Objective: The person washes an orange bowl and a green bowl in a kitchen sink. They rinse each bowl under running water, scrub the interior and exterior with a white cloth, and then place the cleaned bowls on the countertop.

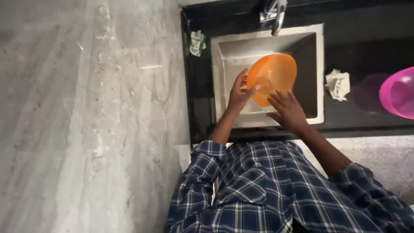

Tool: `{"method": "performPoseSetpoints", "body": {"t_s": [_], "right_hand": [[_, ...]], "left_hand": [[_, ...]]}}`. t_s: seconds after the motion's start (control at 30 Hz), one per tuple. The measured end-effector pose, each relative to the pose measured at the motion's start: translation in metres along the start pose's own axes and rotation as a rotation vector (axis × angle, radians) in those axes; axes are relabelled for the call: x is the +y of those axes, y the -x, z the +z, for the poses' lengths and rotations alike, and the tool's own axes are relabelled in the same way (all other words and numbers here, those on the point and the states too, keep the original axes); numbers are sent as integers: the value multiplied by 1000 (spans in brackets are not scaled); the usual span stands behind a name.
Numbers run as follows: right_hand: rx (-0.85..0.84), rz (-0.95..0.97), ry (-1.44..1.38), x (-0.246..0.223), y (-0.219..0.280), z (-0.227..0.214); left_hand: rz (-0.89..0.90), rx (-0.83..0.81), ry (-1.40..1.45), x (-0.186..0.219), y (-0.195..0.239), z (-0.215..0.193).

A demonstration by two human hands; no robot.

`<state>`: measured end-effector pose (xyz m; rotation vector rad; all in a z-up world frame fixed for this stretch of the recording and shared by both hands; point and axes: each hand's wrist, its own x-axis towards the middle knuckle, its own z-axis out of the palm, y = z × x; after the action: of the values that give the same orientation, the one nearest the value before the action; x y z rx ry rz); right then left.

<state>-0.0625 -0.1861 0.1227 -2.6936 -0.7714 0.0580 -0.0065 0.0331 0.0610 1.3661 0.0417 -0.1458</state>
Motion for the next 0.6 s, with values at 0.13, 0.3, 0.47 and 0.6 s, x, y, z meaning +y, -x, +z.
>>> {"method": "performPoseSetpoints", "body": {"t_s": [0.13,0.3,0.47,0.6], "right_hand": [[-48,1,18,12,-4,19],[-50,-73,-1,15,-22,16],[-1,-137,60,30,-27,13],[17,-125,-68,43,-21,9]], "left_hand": [[-120,120,-95,7,-8,4],[-95,65,1,-37,-10,-3],[33,26,5,-1,12,11],[117,-5,63,-2,27,43]]}}
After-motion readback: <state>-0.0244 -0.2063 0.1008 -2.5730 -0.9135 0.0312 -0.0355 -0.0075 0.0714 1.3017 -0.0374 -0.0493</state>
